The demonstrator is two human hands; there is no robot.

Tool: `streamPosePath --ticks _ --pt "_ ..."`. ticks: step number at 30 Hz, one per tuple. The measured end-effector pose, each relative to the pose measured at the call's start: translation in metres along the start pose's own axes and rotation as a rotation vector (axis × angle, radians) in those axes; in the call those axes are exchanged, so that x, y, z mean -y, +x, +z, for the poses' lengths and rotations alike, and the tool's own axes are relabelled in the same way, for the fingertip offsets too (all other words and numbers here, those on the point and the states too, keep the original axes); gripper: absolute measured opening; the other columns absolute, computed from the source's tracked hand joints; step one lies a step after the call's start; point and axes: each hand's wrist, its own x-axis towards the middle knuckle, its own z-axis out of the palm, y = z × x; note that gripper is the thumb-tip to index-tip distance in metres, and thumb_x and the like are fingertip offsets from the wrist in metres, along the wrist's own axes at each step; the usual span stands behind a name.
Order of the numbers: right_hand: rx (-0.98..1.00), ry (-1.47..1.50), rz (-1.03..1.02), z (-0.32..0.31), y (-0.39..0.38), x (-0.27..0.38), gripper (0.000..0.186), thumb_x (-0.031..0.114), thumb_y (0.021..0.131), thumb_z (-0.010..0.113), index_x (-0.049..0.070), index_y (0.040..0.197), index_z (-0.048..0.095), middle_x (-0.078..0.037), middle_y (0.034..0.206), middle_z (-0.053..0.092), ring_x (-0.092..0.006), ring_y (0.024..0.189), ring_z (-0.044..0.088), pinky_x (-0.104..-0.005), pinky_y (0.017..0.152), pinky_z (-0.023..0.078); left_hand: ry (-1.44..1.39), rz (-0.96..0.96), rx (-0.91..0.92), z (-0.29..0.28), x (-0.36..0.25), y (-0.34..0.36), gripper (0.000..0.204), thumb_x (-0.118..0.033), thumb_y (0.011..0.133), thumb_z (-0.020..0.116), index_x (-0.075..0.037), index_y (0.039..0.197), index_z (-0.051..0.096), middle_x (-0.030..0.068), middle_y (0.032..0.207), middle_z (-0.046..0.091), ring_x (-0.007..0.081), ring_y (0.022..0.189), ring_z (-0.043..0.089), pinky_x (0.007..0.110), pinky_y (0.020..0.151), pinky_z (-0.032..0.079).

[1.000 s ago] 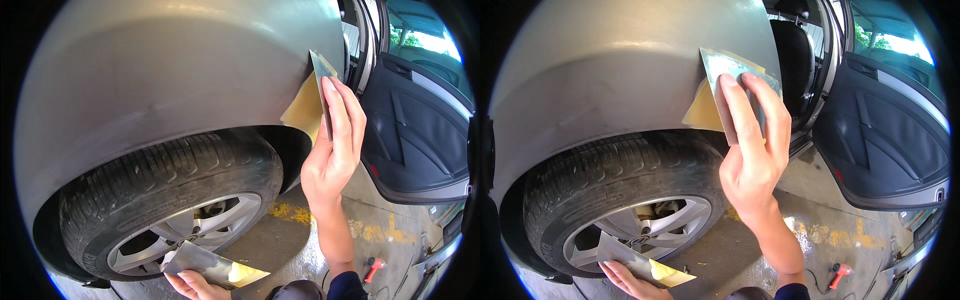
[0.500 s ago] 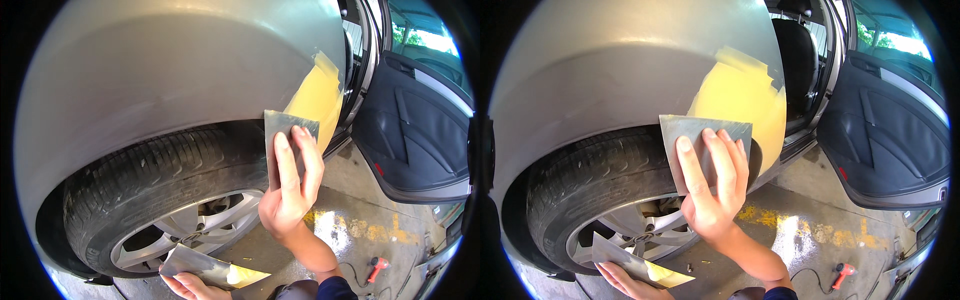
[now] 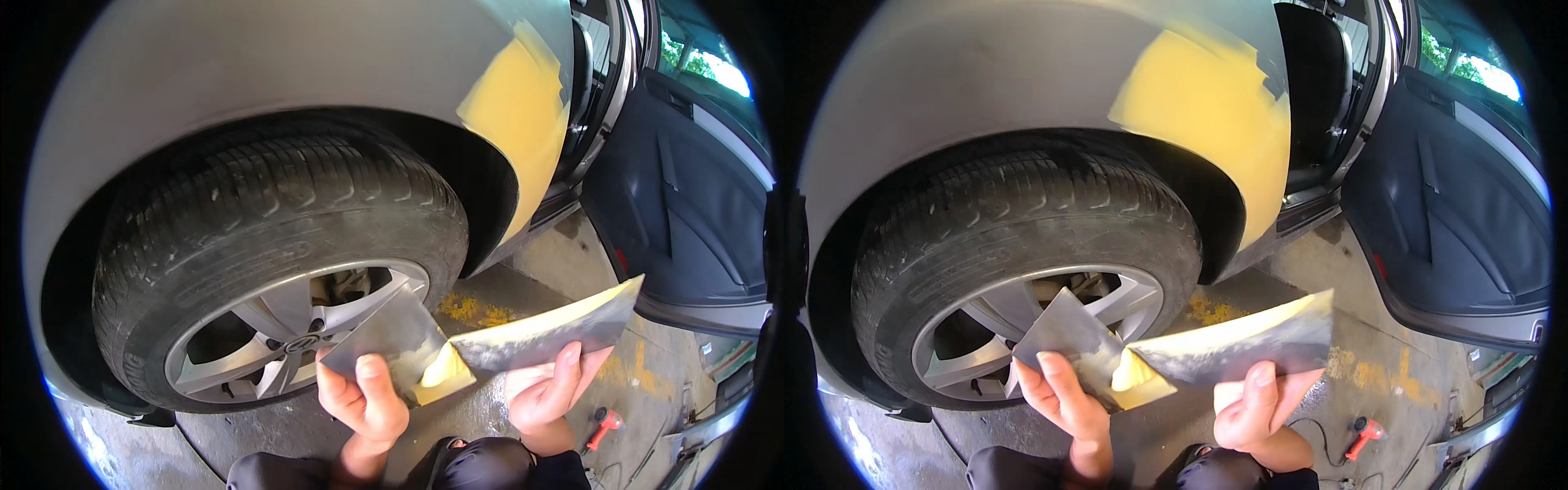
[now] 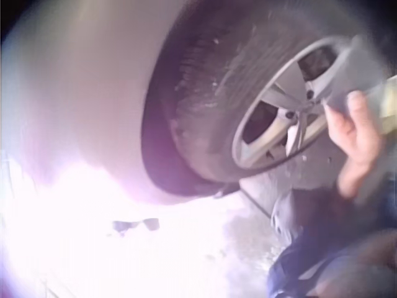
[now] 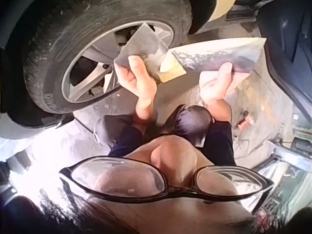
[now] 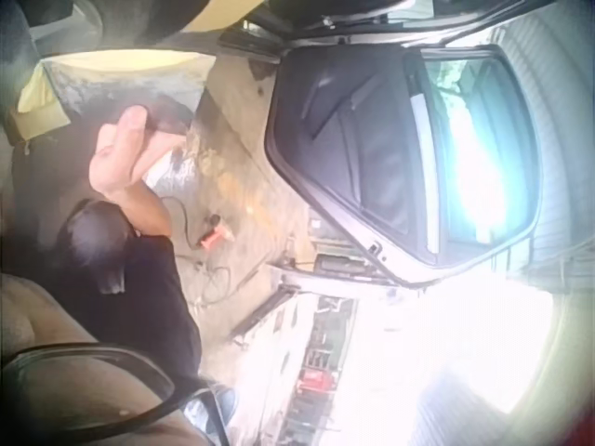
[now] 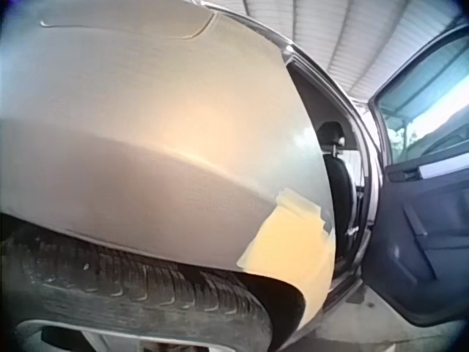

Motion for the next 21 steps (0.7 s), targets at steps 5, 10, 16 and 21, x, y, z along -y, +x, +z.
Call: streamPosePath --ticks 5,10,16,21 --pt "0.356 0.026 0.058 -0.03 -0.006 -0.001 0.047 0.015 0.082 0.039 -0.01 0.12 0.027 -0.021 0.119 0.035 -0.0257 0.108 0.037 -0.032 0.089 0.03 0.057 0.076 0.009 0.01 0.0 -0.008 0.019 -0.016 0.084 0.047 0.003 0.089 0.046 0.0078 0.083 0.054 0.0099 0.072 0.047 0.02 0.065 0.038" --pt "0.741 -0.076 0.319 -0.061 -0.016 0.003 0.038 0.022 0.084 0.043 -0.011 0.103 0.048 -0.02 0.092 0.057 -0.023 0.079 0.057 -0.0295 0.066 0.046 0.019 0.05 0.026 0.016 0.009 -0.012 0.022 -0.017 0.086 0.044 0.002 0.096 0.045 0.0085 0.089 0.054 0.0106 0.077 0.049 0.021 0.069 0.038" --pt "1.1 -0.583 0.132 -0.074 0.0 -0.021 0.019 0.011 0.08 0.048 0.002 0.096 0.054 -0.016 0.101 0.056 -0.0249 0.084 0.059 -0.03 0.07 0.048 -0.089 0.068 -0.017 0.012 0.017 -0.011 0.031 -0.022 0.089 0.042 0.0 0.11 0.045 0.0075 0.104 0.053 0.0132 0.09 0.05 0.025 0.079 0.039" --pt "0.614 -0.578 -0.41 -0.026 0.068 -0.03 0.035 -0.002 0.085 0.032 -0.001 0.119 0.041 -0.021 0.117 0.045 -0.0301 0.11 0.044 -0.0356 0.093 0.033 -0.084 0.004 -0.215 0.017 0.009 -0.005 0.025 -0.021 0.086 0.042 0.0 0.098 0.045 0.0063 0.092 0.052 0.0114 0.082 0.047 0.022 0.074 0.036"
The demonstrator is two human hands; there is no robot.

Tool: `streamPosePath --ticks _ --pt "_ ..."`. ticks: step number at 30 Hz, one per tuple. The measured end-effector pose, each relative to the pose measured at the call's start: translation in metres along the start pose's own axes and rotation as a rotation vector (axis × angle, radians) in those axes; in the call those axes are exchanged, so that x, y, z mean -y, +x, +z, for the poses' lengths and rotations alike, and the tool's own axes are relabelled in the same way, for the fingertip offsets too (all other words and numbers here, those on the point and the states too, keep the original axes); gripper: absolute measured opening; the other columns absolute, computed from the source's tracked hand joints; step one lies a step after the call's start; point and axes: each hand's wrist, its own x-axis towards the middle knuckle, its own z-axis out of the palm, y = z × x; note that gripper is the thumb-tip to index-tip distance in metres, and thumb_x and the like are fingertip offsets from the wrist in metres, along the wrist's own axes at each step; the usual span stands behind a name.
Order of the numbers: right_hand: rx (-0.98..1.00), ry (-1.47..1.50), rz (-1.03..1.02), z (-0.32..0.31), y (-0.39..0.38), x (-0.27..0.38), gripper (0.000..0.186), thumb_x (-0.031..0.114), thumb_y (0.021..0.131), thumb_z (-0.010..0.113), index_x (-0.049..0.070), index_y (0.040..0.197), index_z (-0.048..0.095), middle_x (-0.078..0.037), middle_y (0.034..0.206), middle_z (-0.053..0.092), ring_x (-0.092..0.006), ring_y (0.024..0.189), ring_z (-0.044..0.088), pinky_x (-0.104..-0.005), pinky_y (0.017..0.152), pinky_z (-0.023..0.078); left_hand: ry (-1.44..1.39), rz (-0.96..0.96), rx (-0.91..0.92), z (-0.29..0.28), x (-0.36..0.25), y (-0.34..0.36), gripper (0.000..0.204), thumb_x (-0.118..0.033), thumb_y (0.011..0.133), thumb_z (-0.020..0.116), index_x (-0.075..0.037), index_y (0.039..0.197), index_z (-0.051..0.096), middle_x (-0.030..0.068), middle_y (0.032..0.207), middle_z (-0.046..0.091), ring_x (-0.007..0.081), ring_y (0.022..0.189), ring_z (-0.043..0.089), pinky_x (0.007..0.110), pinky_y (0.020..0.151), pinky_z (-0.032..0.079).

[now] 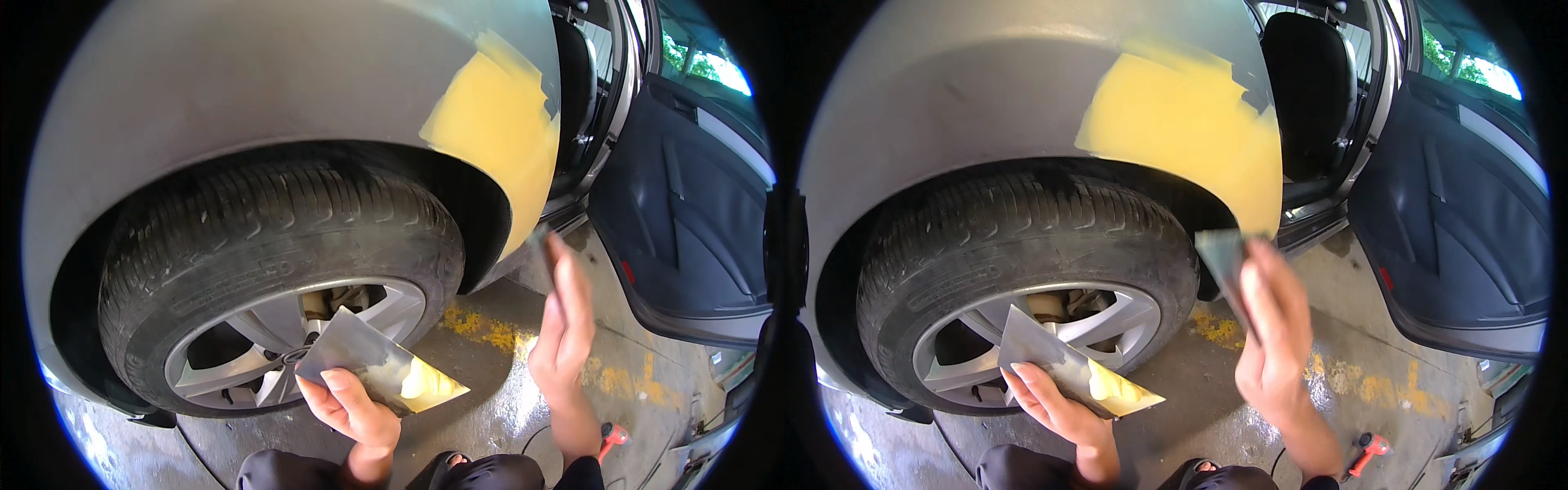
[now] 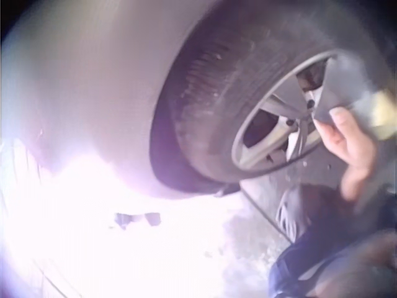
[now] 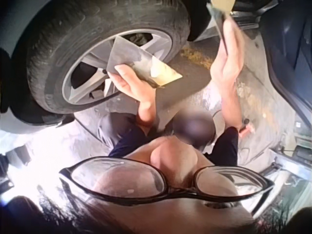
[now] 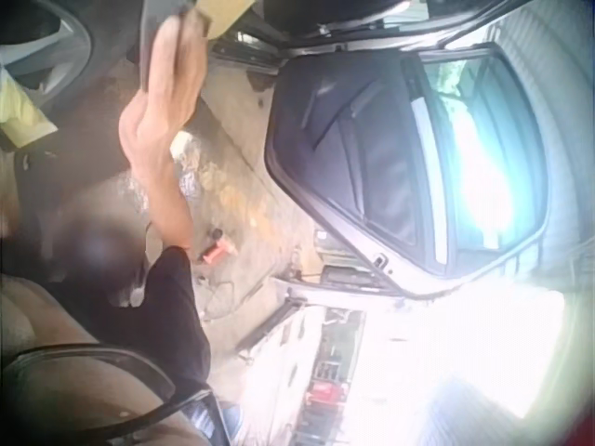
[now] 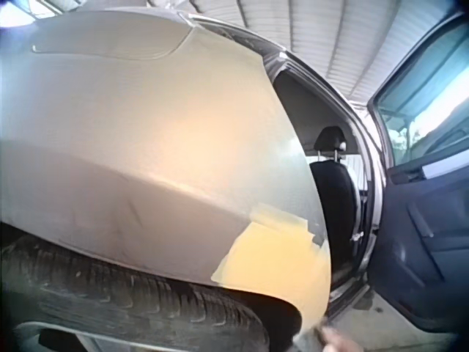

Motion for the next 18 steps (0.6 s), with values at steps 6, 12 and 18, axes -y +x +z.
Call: streamPosePath --ticks 6,12,18 --pt "-0.186 -0.252 -0.197 0.007 0.106 0.005 0.03 0.002 0.086 0.035 -0.001 0.111 0.05 -0.013 0.111 0.049 -0.0233 0.104 0.046 -0.0302 0.09 0.034 0.053 -0.032 0.021 -0.007 -0.003 0.004 0.024 -0.024 0.085 0.043 -0.001 0.092 0.045 0.0046 0.086 0.052 0.0103 0.077 0.046 0.021 0.07 0.036" --pt "-0.209 -0.265 -0.182 0.027 0.117 0.004 0.03 0.002 0.086 0.035 0.002 0.112 0.051 -0.012 0.111 0.05 -0.0227 0.103 0.047 -0.0292 0.089 0.034 0.11 -0.093 -0.029 -0.018 -0.009 0.014 0.028 -0.029 0.085 0.045 -0.002 0.093 0.044 0.0046 0.087 0.052 0.011 0.077 0.047 0.023 0.071 0.037" --pt "-0.389 -0.138 -0.108 0.06 0.104 0.011 0.045 -0.011 0.071 0.04 0.004 0.111 0.053 -0.016 0.106 0.047 -0.0278 0.096 0.048 -0.032 0.085 0.037 0.191 -0.188 -0.388 -0.005 -0.016 0.015 0.053 -0.032 0.084 0.05 0.001 0.123 0.034 0.0098 0.115 0.045 0.0166 0.1 0.044 0.027 0.087 0.035"
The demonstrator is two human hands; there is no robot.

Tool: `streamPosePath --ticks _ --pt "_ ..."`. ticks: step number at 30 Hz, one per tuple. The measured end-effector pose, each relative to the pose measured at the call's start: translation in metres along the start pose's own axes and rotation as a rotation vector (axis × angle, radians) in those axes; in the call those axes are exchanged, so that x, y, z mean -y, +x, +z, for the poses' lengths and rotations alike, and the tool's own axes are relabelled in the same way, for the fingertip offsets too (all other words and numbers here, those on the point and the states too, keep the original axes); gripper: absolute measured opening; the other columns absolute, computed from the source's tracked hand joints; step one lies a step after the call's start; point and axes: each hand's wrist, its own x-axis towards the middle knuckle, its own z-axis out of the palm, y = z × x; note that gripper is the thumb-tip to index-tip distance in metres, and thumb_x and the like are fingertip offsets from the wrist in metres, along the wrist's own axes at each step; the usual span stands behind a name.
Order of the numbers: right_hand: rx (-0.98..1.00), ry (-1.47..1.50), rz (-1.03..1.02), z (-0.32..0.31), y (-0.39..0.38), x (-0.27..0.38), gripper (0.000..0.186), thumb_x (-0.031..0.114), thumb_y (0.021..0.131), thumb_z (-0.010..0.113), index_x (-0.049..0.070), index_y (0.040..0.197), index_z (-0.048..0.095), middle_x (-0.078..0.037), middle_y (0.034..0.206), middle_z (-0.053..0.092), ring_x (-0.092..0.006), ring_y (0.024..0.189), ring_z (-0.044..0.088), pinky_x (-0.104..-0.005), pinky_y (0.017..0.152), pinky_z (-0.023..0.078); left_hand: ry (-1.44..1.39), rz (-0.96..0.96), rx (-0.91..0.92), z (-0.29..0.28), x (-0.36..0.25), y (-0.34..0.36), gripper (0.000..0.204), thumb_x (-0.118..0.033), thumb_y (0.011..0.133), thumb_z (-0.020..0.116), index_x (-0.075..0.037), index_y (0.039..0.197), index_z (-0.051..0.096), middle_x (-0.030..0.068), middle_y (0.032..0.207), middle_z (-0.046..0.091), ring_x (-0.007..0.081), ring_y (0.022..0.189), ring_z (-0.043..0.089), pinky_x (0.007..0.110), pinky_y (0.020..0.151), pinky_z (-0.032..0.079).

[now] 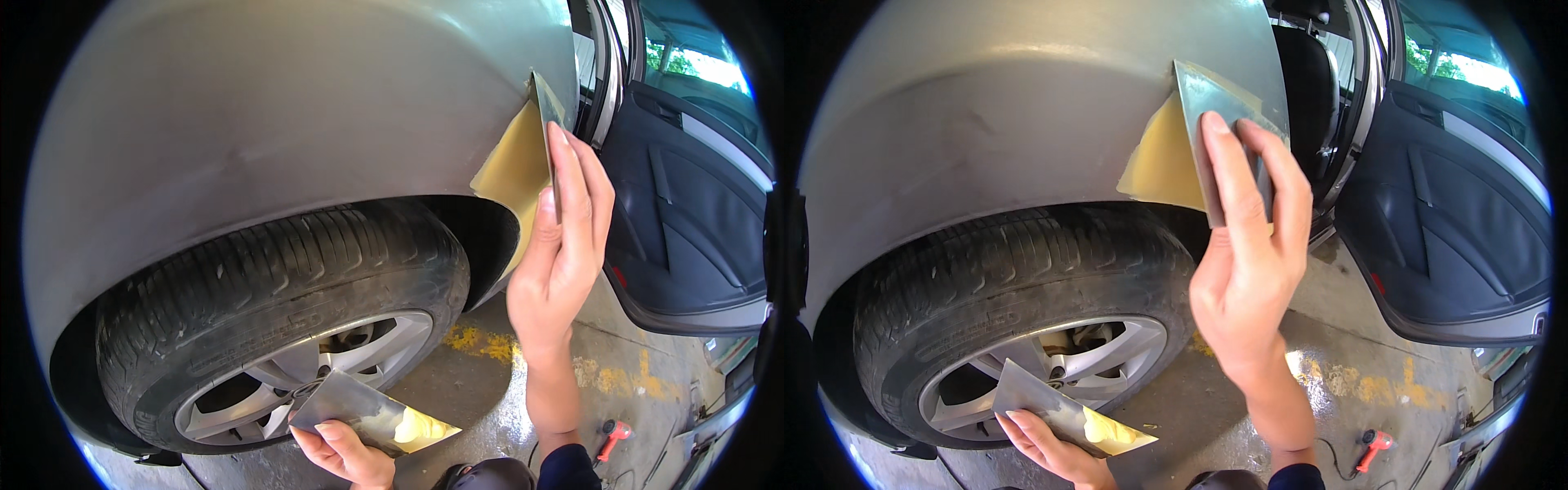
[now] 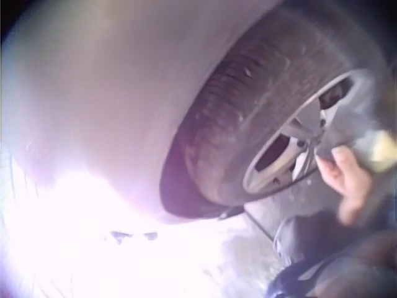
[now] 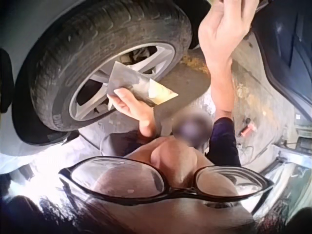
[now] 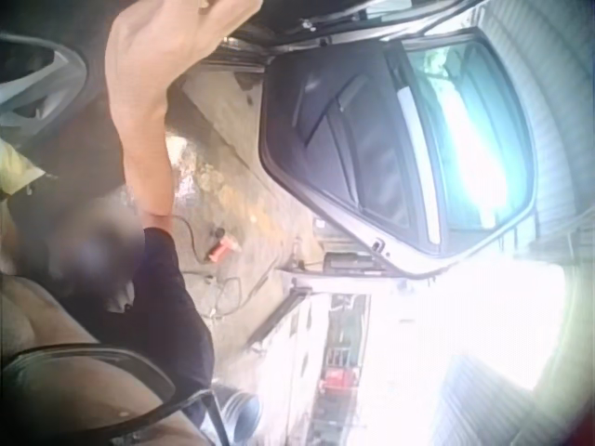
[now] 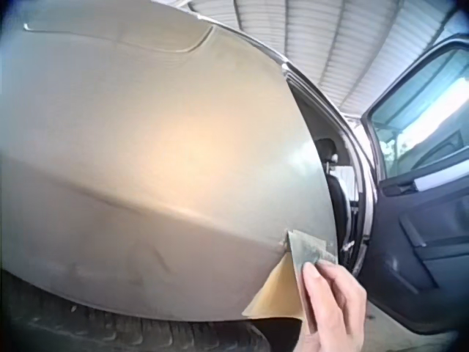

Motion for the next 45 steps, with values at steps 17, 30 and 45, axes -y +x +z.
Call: streamPosePath --ticks 17,30,45 --pt "0.079 -0.03 0.064 0.011 -0.059 0.054 0.04 -0.015 0.068 0.051 -0.003 0.106 0.053 -0.022 0.107 0.047 -0.0329 0.099 0.047 -0.0361 0.088 0.037 -0.046 0.007 0.172 -0.026 -0.009 0.012 0.036 -0.023 0.084 0.049 0.002 0.109 0.043 0.0103 0.103 0.051 0.0166 0.09 0.048 0.028 0.079 0.038" --pt "-0.15 0.744 0.641 -0.104 -0.113 0.04 0.041 0.009 0.082 0.038 -0.005 0.119 0.027 -0.019 0.116 0.039 -0.0218 0.089 0.047 -0.0305 0.075 0.04 -0.098 0.231 0.723 -0.006 0.03 -0.012 0.025 -0.017 0.088 0.039 0.002 0.103 0.046 0.0072 0.095 0.053 0.0119 0.083 0.049 0.023 0.074 0.039" --pt "0.57 0.338 0.496 -0.153 -0.155 -0.001 0.023 -0.001 0.078 0.048 0.0 0.102 0.05 -0.019 0.101 0.055 -0.0324 0.096 0.053 -0.0399 0.081 0.043 -0.101 0.192 0.611 0.023 0.047 -0.046 0.019 -0.011 0.086 0.042 0.003 0.098 0.046 0.0069 0.089 0.054 0.0092 0.077 0.048 0.02 0.069 0.038"
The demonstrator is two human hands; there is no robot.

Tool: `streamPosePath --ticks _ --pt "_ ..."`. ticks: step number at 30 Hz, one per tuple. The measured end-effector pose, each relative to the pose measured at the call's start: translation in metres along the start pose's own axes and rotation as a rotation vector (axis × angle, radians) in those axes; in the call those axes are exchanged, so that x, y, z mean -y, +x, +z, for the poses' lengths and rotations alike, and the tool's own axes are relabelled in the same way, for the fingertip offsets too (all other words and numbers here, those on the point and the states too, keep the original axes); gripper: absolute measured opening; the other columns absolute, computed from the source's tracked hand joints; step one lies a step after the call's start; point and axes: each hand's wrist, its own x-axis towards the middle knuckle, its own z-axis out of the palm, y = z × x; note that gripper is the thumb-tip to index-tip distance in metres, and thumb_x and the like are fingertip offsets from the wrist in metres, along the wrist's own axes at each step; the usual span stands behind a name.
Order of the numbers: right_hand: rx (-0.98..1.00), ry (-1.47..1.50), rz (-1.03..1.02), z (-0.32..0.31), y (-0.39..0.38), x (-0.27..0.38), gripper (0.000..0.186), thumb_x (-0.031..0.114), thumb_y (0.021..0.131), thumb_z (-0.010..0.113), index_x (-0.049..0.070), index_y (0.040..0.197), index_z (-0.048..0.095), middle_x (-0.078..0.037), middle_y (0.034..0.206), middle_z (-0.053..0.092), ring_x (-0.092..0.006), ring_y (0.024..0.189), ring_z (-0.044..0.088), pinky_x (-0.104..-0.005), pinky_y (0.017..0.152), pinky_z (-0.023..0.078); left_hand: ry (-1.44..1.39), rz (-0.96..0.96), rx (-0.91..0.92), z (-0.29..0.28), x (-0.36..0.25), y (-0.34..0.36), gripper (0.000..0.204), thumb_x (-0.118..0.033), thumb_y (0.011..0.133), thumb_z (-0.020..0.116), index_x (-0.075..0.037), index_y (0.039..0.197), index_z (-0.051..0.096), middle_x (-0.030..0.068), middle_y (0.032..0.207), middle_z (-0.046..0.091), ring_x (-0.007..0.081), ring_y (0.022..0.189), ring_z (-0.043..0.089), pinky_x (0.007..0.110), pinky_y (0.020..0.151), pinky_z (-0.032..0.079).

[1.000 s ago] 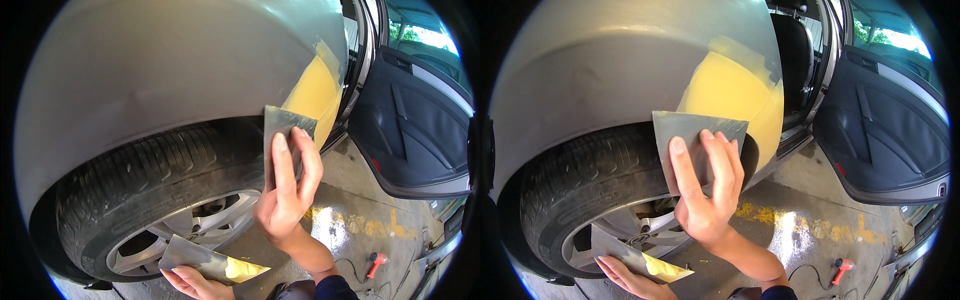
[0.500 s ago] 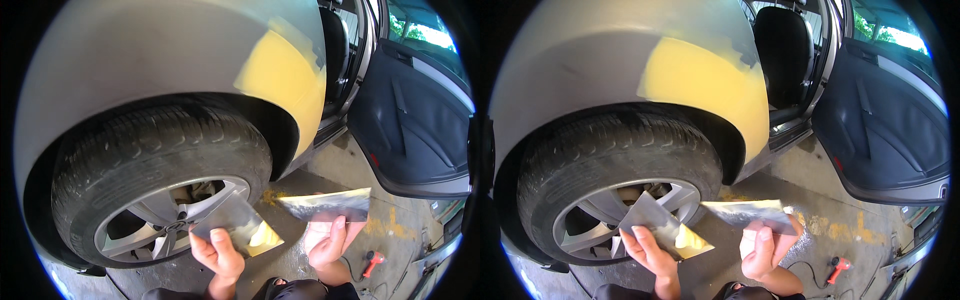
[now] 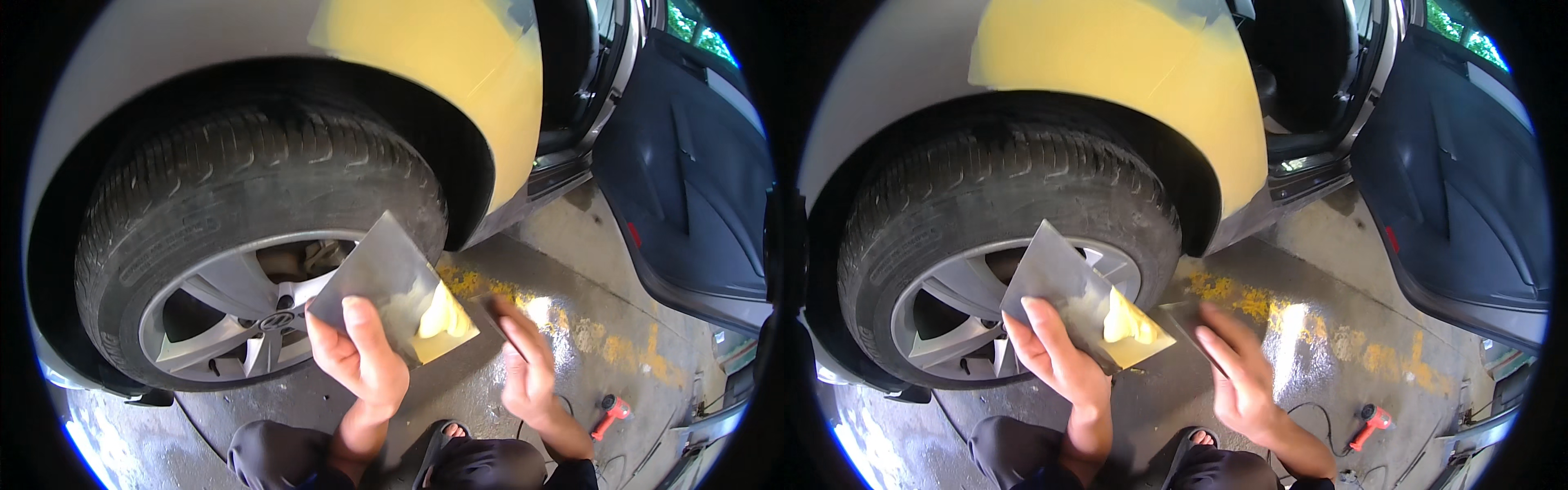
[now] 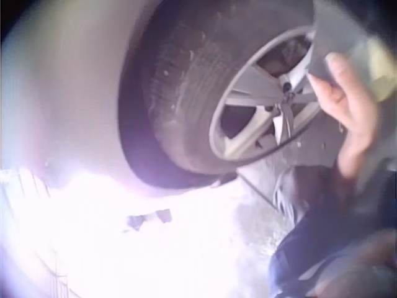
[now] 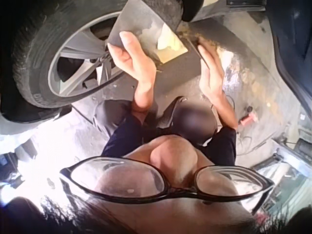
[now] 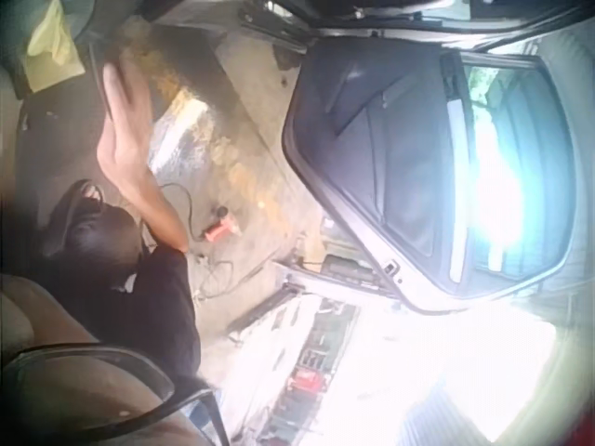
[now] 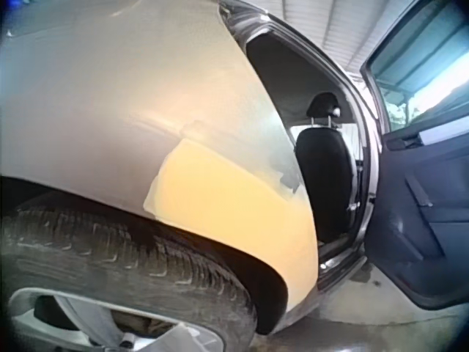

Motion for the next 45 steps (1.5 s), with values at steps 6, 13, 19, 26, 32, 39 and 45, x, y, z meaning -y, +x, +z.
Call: streamPosePath --ticks 6,13,19,26,32,39,45 --pt "0.01 -0.434 -0.38 -0.014 0.008 0.012 0.027 0.019 0.066 0.066 0.02 0.093 0.061 -0.005 0.1 0.058 -0.0223 0.091 0.054 -0.0375 0.086 0.036 0.005 -0.048 0.059 0.006 0.004 -0.003 0.017 -0.012 0.087 0.044 0.002 0.097 0.048 0.0041 0.086 0.054 0.0065 0.075 0.047 0.019 0.069 0.037" --pt "0.124 -0.518 -0.39 -0.01 0.008 0.009 0.026 0.019 0.069 0.064 0.022 0.094 0.061 0.0 0.096 0.061 -0.017 0.09 0.055 -0.0326 0.083 0.037 0.118 -0.031 0.172 0.002 0.011 -0.007 0.021 -0.013 0.088 0.042 0.002 0.102 0.047 0.0058 0.091 0.055 0.0076 0.079 0.049 0.019 0.072 0.038" --pt "0.263 -0.379 -0.362 -0.011 0.002 0.002 0.031 0.017 0.067 0.069 0.016 0.095 0.058 -0.002 0.098 0.06 -0.0156 0.087 0.058 -0.0325 0.082 0.042 0.061 -0.05 0.054 -0.005 0.006 0.008 0.022 -0.014 0.089 0.042 0.002 0.104 0.046 0.0059 0.093 0.054 0.0081 0.081 0.048 0.02 0.071 0.039" --pt "-0.352 -0.142 -0.192 -0.005 0.095 -0.02 0.029 -0.01 0.078 0.038 -0.002 0.103 0.051 -0.019 0.103 0.056 -0.0296 0.099 0.053 -0.0388 0.089 0.038 0.047 0.023 -0.173 -0.021 0.006 0.022 0.026 -0.02 0.087 0.042 0.002 0.1 0.046 0.008 0.094 0.054 0.0124 0.082 0.05 0.023 0.072 0.039" --pt "-0.452 -0.244 -0.315 -0.008 0.17 -0.007 0.028 -0.006 0.083 0.038 -0.003 0.108 0.051 -0.016 0.108 0.052 -0.0246 0.101 0.051 -0.0294 0.088 0.038 0.057 -0.031 -0.204 -0.032 0.004 0.019 0.028 -0.023 0.087 0.043 0.001 0.102 0.045 0.0078 0.095 0.054 0.0126 0.083 0.05 0.025 0.073 0.04" --pt "-0.471 -0.295 -0.378 -0.004 0.193 -0.004 0.03 -0.006 0.083 0.038 -0.001 0.108 0.052 -0.014 0.107 0.053 -0.0228 0.1 0.052 -0.0282 0.086 0.039 0.117 -0.07 -0.19 -0.039 0.004 0.02 0.028 -0.027 0.085 0.045 -0.001 0.096 0.045 0.0053 0.089 0.053 0.0113 0.081 0.048 0.024 0.072 0.038" --pt "-0.527 -0.258 -0.362 0.017 0.193 -0.009 0.027 0.004 0.086 0.038 -0.002 0.109 0.051 -0.013 0.11 0.052 -0.0211 0.104 0.048 -0.0284 0.09 0.033 0.142 -0.132 -0.437 -0.026 0.004 0.014 0.047 -0.03 0.085 0.05 -0.004 0.121 0.037 0.0086 0.112 0.048 0.0151 0.097 0.049 0.027 0.083 0.041"
